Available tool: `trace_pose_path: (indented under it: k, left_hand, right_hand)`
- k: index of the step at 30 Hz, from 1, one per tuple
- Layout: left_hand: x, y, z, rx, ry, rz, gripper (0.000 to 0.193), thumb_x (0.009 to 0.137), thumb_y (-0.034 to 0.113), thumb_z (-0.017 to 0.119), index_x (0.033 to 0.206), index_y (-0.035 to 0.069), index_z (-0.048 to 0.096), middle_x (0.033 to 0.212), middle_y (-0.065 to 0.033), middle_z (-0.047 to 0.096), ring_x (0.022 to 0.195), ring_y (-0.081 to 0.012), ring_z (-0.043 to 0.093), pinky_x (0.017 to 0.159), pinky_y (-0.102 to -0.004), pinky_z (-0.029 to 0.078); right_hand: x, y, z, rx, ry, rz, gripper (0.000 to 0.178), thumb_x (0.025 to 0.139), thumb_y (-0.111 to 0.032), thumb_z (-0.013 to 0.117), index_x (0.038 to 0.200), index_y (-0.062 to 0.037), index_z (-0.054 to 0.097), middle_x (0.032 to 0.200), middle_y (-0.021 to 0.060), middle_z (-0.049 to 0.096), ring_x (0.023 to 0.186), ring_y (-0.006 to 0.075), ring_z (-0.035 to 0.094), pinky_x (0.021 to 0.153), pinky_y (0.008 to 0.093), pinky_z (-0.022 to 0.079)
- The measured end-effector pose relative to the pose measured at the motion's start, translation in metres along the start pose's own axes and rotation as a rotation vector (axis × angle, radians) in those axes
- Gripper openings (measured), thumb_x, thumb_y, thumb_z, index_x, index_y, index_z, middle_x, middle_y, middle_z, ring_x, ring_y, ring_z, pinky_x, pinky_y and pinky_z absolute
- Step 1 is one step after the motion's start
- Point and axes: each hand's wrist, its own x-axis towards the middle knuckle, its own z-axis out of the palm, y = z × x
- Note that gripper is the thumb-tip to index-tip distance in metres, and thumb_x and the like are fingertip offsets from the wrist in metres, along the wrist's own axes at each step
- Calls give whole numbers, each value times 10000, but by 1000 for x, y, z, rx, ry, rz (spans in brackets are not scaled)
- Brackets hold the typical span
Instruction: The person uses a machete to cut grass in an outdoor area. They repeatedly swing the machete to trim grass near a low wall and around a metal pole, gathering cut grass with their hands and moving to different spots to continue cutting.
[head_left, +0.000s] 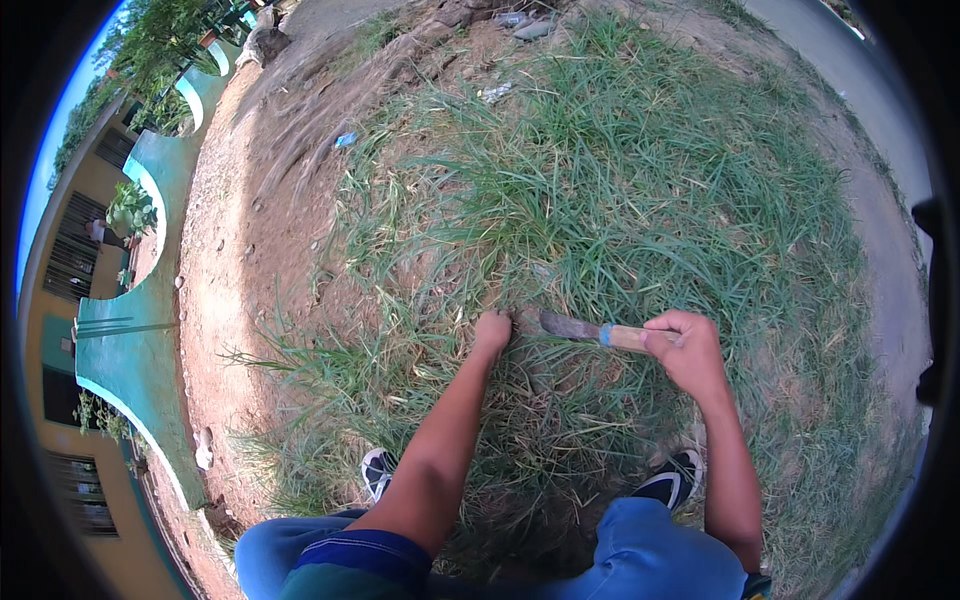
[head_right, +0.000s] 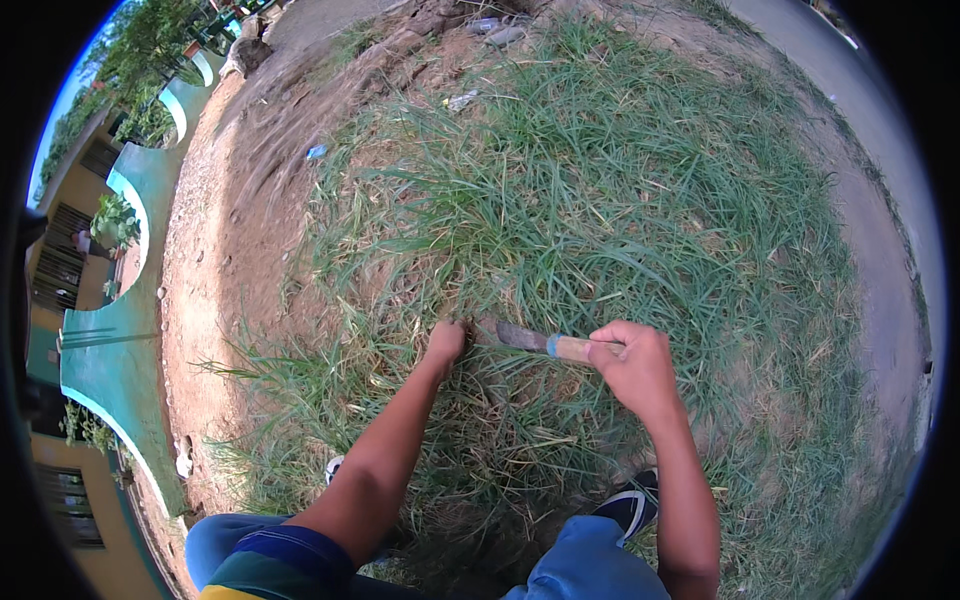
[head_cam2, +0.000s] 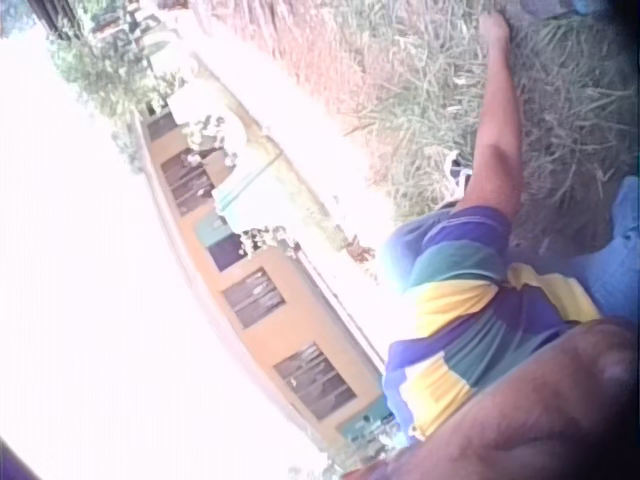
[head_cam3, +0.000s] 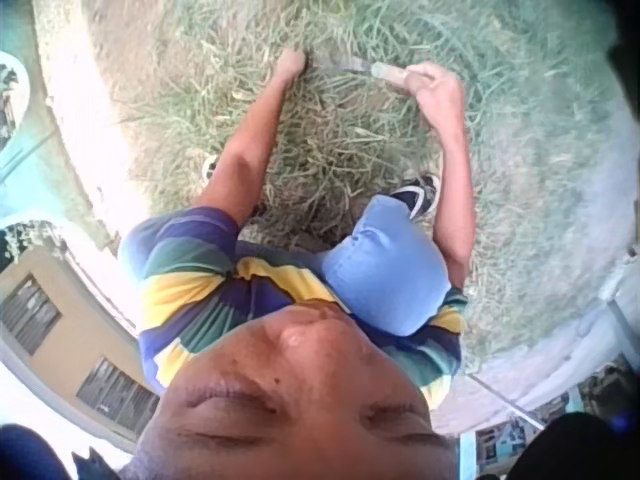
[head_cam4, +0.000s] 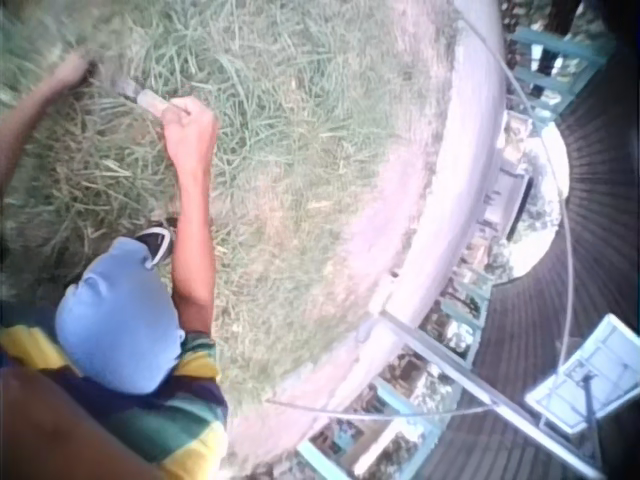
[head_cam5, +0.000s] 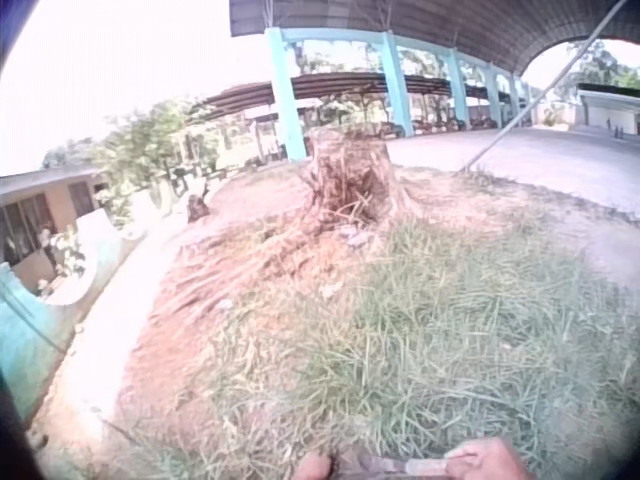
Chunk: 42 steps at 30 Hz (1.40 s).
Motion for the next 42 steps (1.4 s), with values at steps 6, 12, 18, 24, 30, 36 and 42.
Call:
trace_pose_path:
  k: [6, 12, 18, 24, 30, 36, 42]
  left_hand:
    - [2, -17, 1, -92, -9, -76, 415, 884, 310, 449, 994, -62, 594, 1019, -273, 586, 985, -415, 545, 835, -428, 424]
    - [-31, 27, -6, -414, -3, -91, 419, 891, 331, 468, 900, -71, 588, 911, -265, 614, 904, -403, 582, 769, -417, 441]
    - [-61, -22, -71, 359, 218, -99, 346, 864, 357, 476, 898, 37, 605, 862, -220, 634, 815, -392, 616, 722, -483, 488]
    - [-51, -68, -102, 643, 472, 144, 171, 755, 241, 614, 880, 124, 610, 964, -108, 527, 969, -312, 483, 783, -429, 388]
    - [-50, 25, -55, 402, 195, 729, 180, 773, 126, 539, 953, 124, 547, 922, -94, 465, 902, -284, 462, 789, -427, 334]
    - [-32, -11, -14, 755, 337, 343, 349, 857, 159, 413, 1201, 102, 425, 1062, -99, 498, 1007, -276, 495, 828, -472, 421]
    - [-16, -17, -34, 456, 170, 201, 139, 873, 156, 392, 969, 73, 448, 965, -177, 577, 873, -359, 592, 708, -459, 493]
  right_hand:
    - [-17, -27, -57, 276, -7, 208, 108, 740, -50, 639, 822, 21, 647, 604, 33, 594, 471, 79, 504, 449, 247, 395]
    - [11, 50, 98, 238, -70, 217, 156, 754, -138, 658, 849, -15, 662, 587, 60, 608, 480, 113, 551, 476, 274, 434]
    - [-19, -3, 91, -252, -183, -329, 207, 734, -226, 652, 908, -114, 644, 716, 130, 647, 636, 315, 620, 607, 403, 495]
    - [-48, -36, 27, -261, -272, -118, 196, 690, -185, 693, 859, -89, 667, 752, 135, 650, 653, 305, 619, 616, 370, 487]
    - [-47, -32, -54, 52, 33, 46, 145, 684, -40, 682, 815, 16, 653, 627, 46, 607, 550, 111, 559, 516, 271, 439]
    - [17, -17, 7, 232, -119, 203, 184, 746, -89, 655, 875, 41, 639, 582, 33, 574, 425, 70, 481, 388, 222, 358]
    - [17, 4, 82, 290, -137, 218, 201, 773, -105, 640, 926, 26, 647, 596, 46, 593, 434, 71, 499, 397, 220, 378]
